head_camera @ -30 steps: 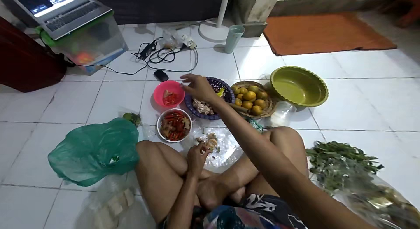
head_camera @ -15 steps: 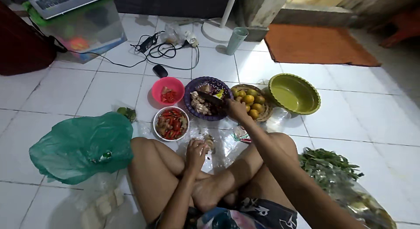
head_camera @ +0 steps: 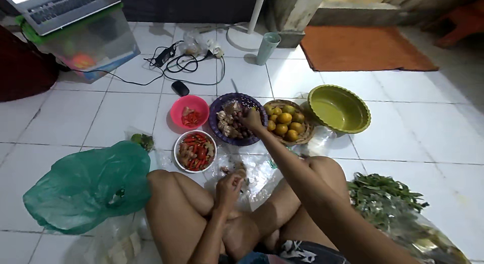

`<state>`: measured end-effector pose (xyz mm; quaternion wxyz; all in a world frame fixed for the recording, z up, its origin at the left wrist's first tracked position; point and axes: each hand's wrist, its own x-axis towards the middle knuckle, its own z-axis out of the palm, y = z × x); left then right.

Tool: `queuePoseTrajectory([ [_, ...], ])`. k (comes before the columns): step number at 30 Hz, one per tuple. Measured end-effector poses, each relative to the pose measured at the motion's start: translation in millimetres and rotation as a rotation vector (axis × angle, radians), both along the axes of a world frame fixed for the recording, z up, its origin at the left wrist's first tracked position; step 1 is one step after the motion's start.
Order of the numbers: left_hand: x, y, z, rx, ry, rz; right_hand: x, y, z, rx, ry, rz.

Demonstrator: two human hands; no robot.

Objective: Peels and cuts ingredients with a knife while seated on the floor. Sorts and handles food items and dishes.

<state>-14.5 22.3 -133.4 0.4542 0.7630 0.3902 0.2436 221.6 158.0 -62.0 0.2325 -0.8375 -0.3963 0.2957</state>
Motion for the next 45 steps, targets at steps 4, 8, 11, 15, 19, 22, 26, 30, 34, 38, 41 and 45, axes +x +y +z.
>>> queuePoseTrajectory([
  [4, -1.3, -1.8, 3.9, -0.047, 0.032, -0.027, -15.9, 24.7, -20.6, -0.131, -0.043, 0.034],
  [8, -1.2, -4.0, 0.9, 0.018, 0.0, 0.003, -23.2, 34.9, -25.7, -0.168, -0.067, -0.014],
  [11, -0.3, -4.6, -1.9, -0.021, -0.035, -0.002, -16.3, 31.5, -22.5, -0.099, -0.04, -0.041],
  [15, 0.2, -5.5, -0.1, -0.22, -0.187, 0.058, -5.8, -7.9, -2.8, 0.115, 0.04, -0.14],
  [19, 1.2, -1.4, 8.3, -0.455, -0.308, 0.125, -35.2, -98.0, 1.7, 0.117, 0.252, -0.091],
  [22, 0.3, 0.3, 13.8, -0.574, -0.333, 0.157, -76.5, -157.8, -9.7, 0.06, 0.324, -0.007],
  [26, -7.9, -5.2, 8.0, -0.52, -0.236, 0.201, -112.6, -186.4, -17.7, 0.093, 0.251, -0.001],
  [30, -19.8, -5.8, 10.8, -0.515, -0.254, 0.193, -121.5, -186.4, -17.7, 0.114, 0.357, -0.026],
  [34, -23.6, -1.9, 13.0, -0.448, -0.226, 0.136, -118.9, -185.4, -21.5, 0.157, 0.445, -0.015],
  [38, -25.8, -0.5, 12.4, -0.386, -0.158, 0.032, -116.1, -186.6, -25.4, 0.136, 0.426, 0.012],
  [41, -27.0, -1.4, 14.2, -0.43, -0.166, 0.033, -119.4, -189.6, -31.1, 0.186, 0.391, 0.024],
  [45, -27.0, -4.5, 15.9, -0.446, -0.154, 0.098, -126.2, -190.3, -30.1, 0.191, 0.393, -0.025],
])
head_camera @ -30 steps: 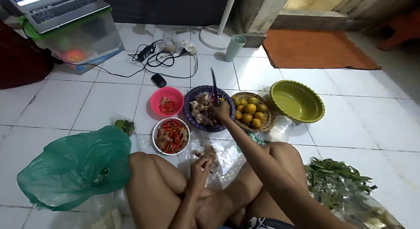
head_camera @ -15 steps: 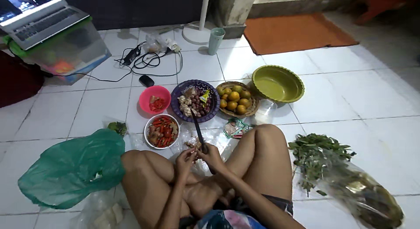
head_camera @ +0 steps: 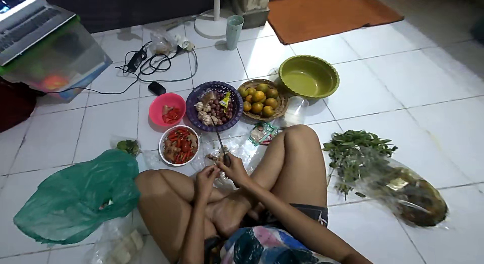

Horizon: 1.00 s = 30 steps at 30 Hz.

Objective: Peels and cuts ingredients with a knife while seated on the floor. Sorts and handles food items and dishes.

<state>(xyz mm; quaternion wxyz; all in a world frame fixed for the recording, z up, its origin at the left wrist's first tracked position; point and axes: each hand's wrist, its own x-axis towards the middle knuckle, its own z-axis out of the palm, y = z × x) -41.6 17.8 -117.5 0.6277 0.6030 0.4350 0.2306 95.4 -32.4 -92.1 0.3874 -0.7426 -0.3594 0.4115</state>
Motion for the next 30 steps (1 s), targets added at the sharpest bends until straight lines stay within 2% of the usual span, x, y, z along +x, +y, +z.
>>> queuePoseTrajectory([
  [4, 1.2, 1.2, 2.0, 0.009, 0.025, -0.005, 0.3, 0.8, -1.1, 0.003, -0.023, 0.029],
  [7, 2.1, 0.0, -2.7, 0.004, -0.034, 0.018, 0.7, -0.7, -3.8, 0.052, -0.04, 0.029],
  [13, 4.0, 1.4, -1.8, -0.17, -0.202, 0.135, 7.3, 2.8, -5.5, 0.065, 0.133, -0.042],
  [17, -0.7, 5.6, -8.4, -0.16, -0.231, 0.178, 24.5, 9.2, 2.0, 0.016, 0.094, -0.075],
  [22, 1.8, 8.8, -5.2, -0.282, -0.369, 0.204, 43.9, 18.8, -3.0, -0.019, 0.095, -0.145],
  [30, 5.0, 10.8, -0.7, -0.423, -0.416, 0.234, 44.8, 20.2, -1.2, 0.079, 0.038, -0.04],
])
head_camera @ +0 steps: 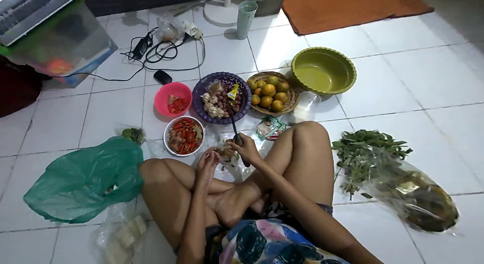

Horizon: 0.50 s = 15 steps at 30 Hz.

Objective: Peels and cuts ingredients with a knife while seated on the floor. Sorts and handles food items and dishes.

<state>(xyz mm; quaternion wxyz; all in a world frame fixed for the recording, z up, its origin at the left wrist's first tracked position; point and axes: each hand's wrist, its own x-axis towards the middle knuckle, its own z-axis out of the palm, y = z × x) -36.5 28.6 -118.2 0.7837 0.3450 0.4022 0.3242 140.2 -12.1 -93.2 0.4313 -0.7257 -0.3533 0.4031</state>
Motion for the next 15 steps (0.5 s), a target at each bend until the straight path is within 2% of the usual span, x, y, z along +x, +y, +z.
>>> queuePoseTrajectory([
  [7, 2.0, 1.9, 4.3, -0.062, 0.0, 0.026, -7.9, -12.0, 14.2, -0.026, -0.198, 0.075],
  [12, 3.9, 1.5, 7.8, -0.055, 0.067, 0.007, -19.0, -23.9, 30.5, -0.132, -0.259, 0.312],
  [15, 5.9, 1.3, 5.8, -0.057, 0.034, -0.008, -24.5, -28.1, 36.5, -0.105, -0.277, 0.432],
])
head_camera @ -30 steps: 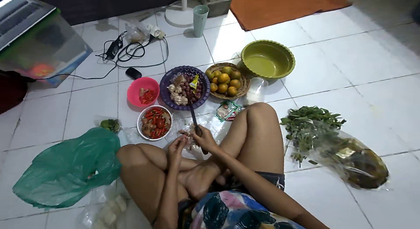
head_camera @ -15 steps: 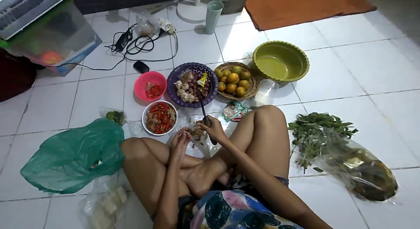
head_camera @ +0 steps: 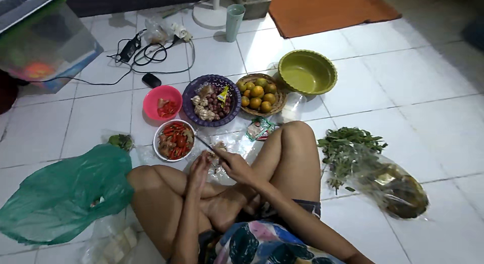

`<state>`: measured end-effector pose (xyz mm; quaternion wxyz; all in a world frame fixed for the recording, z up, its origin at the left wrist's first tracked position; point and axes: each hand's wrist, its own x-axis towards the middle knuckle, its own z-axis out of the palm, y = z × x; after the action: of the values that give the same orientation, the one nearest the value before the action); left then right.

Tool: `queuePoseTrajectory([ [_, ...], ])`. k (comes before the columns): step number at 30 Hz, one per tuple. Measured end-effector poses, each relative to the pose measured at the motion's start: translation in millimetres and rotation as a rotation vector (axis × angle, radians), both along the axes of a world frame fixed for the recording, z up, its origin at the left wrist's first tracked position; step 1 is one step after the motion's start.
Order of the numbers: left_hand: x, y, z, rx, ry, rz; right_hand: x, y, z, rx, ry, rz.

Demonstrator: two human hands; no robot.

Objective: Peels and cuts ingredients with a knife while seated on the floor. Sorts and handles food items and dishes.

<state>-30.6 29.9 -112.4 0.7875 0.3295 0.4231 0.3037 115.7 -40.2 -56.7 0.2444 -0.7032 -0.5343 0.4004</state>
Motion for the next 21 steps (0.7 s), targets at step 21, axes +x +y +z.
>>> queuePoseTrajectory([
  [21, 7.4, 14.9, -1.8, -0.231, -0.208, 0.056, -20.1, -9.0, 4.6, 0.017, -0.134, 0.097],
])
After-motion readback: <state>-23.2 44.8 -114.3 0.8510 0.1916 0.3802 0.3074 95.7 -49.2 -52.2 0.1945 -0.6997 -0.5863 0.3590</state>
